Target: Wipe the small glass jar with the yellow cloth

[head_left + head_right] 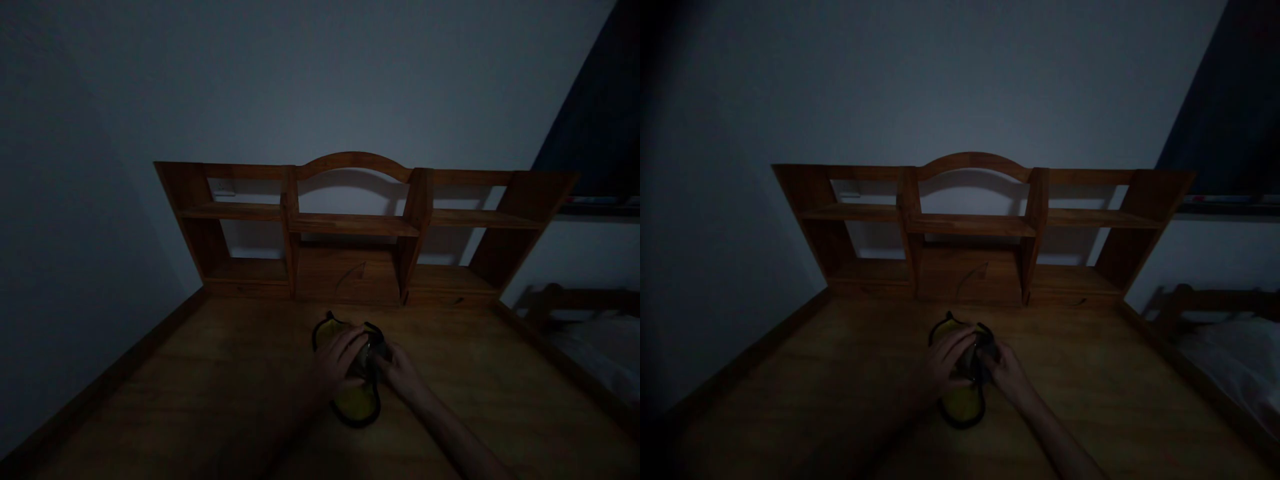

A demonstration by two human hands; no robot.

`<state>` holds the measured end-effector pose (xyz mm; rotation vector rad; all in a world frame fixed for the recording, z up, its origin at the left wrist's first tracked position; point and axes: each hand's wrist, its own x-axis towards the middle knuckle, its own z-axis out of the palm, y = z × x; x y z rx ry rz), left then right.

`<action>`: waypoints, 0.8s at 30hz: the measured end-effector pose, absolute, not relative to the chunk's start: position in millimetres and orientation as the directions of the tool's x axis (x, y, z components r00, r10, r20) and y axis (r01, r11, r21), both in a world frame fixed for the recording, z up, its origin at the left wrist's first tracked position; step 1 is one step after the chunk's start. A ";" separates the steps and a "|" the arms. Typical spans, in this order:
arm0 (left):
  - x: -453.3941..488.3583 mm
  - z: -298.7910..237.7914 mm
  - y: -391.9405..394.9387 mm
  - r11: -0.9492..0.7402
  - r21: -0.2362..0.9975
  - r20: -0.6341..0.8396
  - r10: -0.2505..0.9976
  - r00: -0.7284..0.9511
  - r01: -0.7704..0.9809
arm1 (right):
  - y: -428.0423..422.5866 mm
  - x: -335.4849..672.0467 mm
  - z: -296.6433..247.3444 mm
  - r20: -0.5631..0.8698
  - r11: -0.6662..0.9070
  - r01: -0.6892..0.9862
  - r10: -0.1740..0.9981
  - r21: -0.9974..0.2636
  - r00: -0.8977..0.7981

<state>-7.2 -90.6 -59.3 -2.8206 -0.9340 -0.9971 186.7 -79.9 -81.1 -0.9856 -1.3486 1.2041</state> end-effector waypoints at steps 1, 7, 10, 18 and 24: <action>-7.0 -58.3 -91.2 -0.820 0.172 0.576 0.533 0.620 0.545 | -81.5 186.1 -80.3 0.195 0.195 -0.010 0.973 -0.981 -0.121; -6.0 -69.1 -87.5 -0.830 0.165 0.624 0.506 0.595 0.533 | -91.8 191.8 -74.2 0.330 0.346 0.357 0.938 -0.868 -0.109; -4.6 -77.8 -85.8 -0.807 0.242 0.646 0.548 0.531 0.538 | -91.9 195.4 -75.4 0.371 0.379 0.424 0.923 -0.823 -0.105; 0.2 -76.0 -77.1 -0.669 0.630 0.663 0.728 0.175 0.394 | -90.2 184.1 -73.4 0.103 0.110 -0.073 0.991 -0.991 0.084; 1.5 -73.8 -76.5 -0.619 0.690 0.662 0.749 0.019 0.375 | -92.4 171.9 -72.8 -0.080 -0.132 -0.520 0.989 -0.844 -0.122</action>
